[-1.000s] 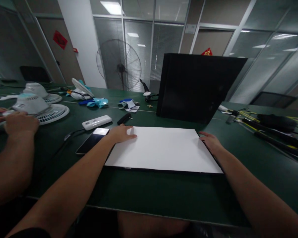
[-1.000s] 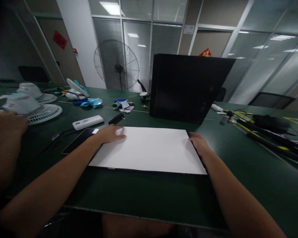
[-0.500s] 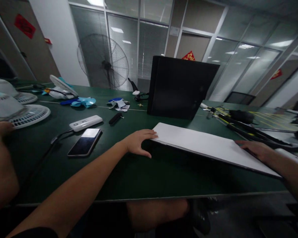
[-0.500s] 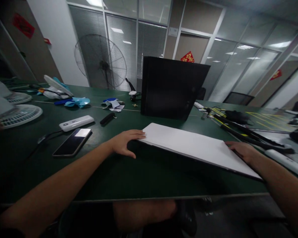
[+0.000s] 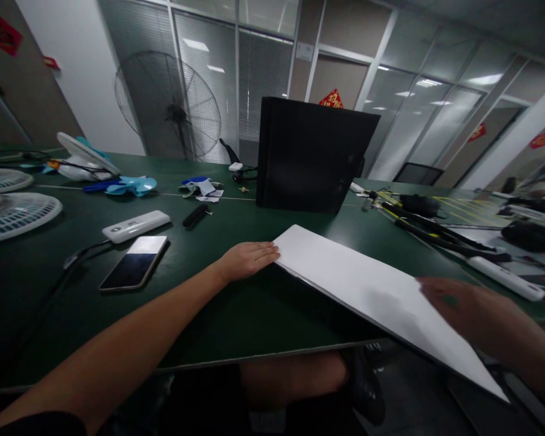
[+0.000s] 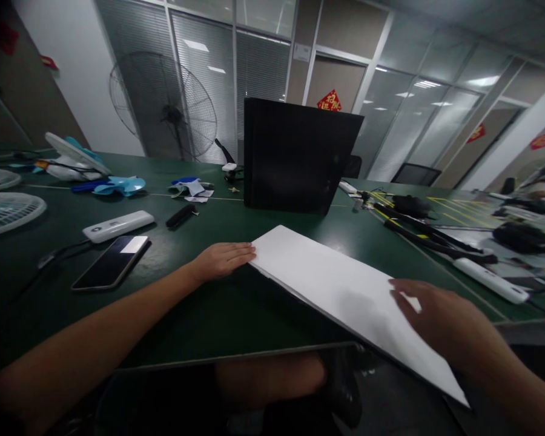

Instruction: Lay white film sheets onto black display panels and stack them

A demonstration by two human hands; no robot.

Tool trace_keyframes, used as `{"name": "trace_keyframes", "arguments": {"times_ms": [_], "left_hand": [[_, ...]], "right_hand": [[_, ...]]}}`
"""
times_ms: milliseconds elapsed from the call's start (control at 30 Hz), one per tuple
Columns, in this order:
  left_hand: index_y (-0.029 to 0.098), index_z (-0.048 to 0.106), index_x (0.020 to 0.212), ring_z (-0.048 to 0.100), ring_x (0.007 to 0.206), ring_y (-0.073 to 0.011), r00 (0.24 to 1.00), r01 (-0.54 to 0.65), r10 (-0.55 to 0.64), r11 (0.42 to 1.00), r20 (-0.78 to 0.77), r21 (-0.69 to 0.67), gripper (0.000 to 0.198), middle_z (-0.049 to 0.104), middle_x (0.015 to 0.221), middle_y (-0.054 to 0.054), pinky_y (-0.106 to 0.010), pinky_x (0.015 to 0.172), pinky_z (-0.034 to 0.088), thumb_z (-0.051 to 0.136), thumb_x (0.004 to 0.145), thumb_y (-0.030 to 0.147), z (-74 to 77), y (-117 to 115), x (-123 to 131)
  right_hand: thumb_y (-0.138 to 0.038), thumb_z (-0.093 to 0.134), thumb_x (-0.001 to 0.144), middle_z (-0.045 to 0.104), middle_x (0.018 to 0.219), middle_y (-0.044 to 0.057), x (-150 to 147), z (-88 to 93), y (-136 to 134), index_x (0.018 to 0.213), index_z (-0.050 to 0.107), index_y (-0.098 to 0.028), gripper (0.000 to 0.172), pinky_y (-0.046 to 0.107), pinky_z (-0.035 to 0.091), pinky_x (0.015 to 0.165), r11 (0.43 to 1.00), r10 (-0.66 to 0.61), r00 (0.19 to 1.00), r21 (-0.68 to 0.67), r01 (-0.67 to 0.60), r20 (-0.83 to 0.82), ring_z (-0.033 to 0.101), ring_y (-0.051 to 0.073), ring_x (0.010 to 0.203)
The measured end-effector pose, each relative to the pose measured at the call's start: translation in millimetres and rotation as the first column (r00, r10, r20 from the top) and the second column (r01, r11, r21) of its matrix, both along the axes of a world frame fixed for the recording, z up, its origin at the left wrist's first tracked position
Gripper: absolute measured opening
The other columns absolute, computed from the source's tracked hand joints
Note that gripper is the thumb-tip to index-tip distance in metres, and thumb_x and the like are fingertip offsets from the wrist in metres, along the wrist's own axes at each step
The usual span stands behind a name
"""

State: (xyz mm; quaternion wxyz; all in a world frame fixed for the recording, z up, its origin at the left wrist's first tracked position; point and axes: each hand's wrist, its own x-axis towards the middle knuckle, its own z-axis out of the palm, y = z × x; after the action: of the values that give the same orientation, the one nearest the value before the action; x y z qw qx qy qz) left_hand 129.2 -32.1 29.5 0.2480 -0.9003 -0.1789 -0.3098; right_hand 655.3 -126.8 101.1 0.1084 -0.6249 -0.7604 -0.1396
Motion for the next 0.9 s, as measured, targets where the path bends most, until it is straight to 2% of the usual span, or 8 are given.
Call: {"name": "trace_keyframes", "arguments": {"times_ms": [67, 133, 200, 300, 433, 633, 733, 900], "left_hand": [[0.016, 0.070, 0.133, 0.073, 0.125, -0.0210, 1.000, -0.011, 0.011, 0.999, 0.003, -0.034, 0.036, 0.077, 0.132, -0.012, -0.038, 0.110, 0.059, 0.050, 0.104, 0.010, -1.0, 0, 3], [0.019, 0.070, 0.133, 0.072, 0.127, -0.0205, 1.000, -0.028, 0.028, 0.996, -0.008, -0.089, 0.037, 0.076, 0.134, -0.010, -0.038, 0.111, 0.059, 0.048, 0.105, 0.010, -2.5, 0, 4], [0.021, 0.071, 0.134, 0.070, 0.129, -0.0207, 0.999, -0.033, 0.029, 0.989, -0.026, -0.145, 0.038, 0.075, 0.136, -0.009, -0.038, 0.111, 0.059, 0.048, 0.105, 0.011, -4.1, -1, 3], [0.022, 0.069, 0.137, 0.067, 0.134, -0.0209, 0.998, -0.040, 0.030, 0.979, -0.049, -0.202, 0.040, 0.073, 0.139, -0.009, -0.039, 0.111, 0.058, 0.047, 0.106, 0.012, -6.2, 0, 2], [0.022, 0.069, 0.138, 0.067, 0.135, -0.0209, 0.996, -0.056, 0.037, 0.960, -0.075, -0.274, 0.038, 0.072, 0.141, -0.009, -0.040, 0.113, 0.057, 0.047, 0.107, 0.014, -8.4, 10, 0], [0.020, 0.070, 0.136, 0.067, 0.132, -0.0271, 0.968, -0.168, 0.226, 0.904, 0.106, -0.393, 0.036, 0.073, 0.140, -0.012, -0.049, 0.116, 0.052, 0.065, 0.102, 0.032, -9.1, 27, -15], [0.021, 0.071, 0.134, 0.068, 0.128, -0.0283, 0.906, -0.281, 0.399, 0.819, 0.143, -0.500, 0.037, 0.075, 0.133, -0.011, -0.050, 0.113, 0.052, 0.063, 0.103, 0.039, -8.7, 27, -28], [0.024, 0.073, 0.132, 0.074, 0.111, -0.0292, 0.765, -0.378, 0.629, 0.609, 0.135, -0.697, 0.037, 0.078, 0.124, -0.008, -0.048, 0.101, 0.058, 0.060, 0.101, 0.041, -9.1, 28, -42]], "right_hand": [[-0.048, 0.053, 0.104, 0.074, 0.125, 0.009, -55, -2.6, -21, 0.119, 0.076, -0.027, 0.035, 0.039, 0.060, 0.090, 0.965, 0.263, 0.965, 0.020, -0.263, -0.005, 0.074, 0.025, 0.102], [-0.046, 0.056, 0.103, 0.072, 0.122, 0.012, -105, -10.0, -33, 0.117, 0.072, -0.022, 0.032, 0.042, 0.058, 0.092, 0.895, 0.435, 0.898, 0.077, -0.439, 0.063, 0.070, 0.028, 0.107], [-0.034, 0.058, 0.102, 0.070, 0.120, 0.014, -139, -19.4, -36, 0.119, 0.070, -0.019, 0.025, 0.043, 0.057, 0.087, 0.849, 0.491, 0.850, 0.111, -0.516, 0.193, 0.067, 0.030, 0.104], [-0.012, 0.055, 0.099, 0.069, 0.104, 0.011, -159, -30.9, -29, 0.106, 0.071, -0.018, 0.019, 0.036, 0.052, 0.074, 0.809, 0.512, 0.796, 0.131, -0.573, 0.323, 0.065, 0.025, 0.088], [-0.005, 0.056, 0.094, 0.065, 0.088, 0.007, -165, -37.1, -16, 0.092, 0.070, -0.019, 0.020, 0.031, 0.042, 0.057, 0.845, 0.451, 0.813, 0.116, -0.521, 0.367, 0.060, 0.021, 0.075], [-0.008, 0.057, 0.096, 0.067, 0.090, 0.008, -168, -28.6, 9, 0.092, 0.072, -0.018, 0.019, 0.029, 0.041, 0.057, 0.917, 0.344, 0.846, 0.047, -0.396, 0.407, 0.064, 0.020, 0.076], [-0.017, 0.057, 0.100, 0.069, 0.096, 0.008, -155, -14.7, 28, 0.098, 0.075, -0.017, 0.018, 0.031, 0.044, 0.062, 0.956, 0.267, 0.884, 0.010, -0.293, 0.384, 0.068, 0.021, 0.081], [-0.028, 0.058, 0.101, 0.073, 0.108, 0.013, -128, 17.2, 58, 0.103, 0.078, -0.016, 0.023, 0.035, 0.044, 0.066, 0.995, 0.102, 0.920, -0.030, -0.098, 0.377, 0.069, 0.024, 0.079]]}}
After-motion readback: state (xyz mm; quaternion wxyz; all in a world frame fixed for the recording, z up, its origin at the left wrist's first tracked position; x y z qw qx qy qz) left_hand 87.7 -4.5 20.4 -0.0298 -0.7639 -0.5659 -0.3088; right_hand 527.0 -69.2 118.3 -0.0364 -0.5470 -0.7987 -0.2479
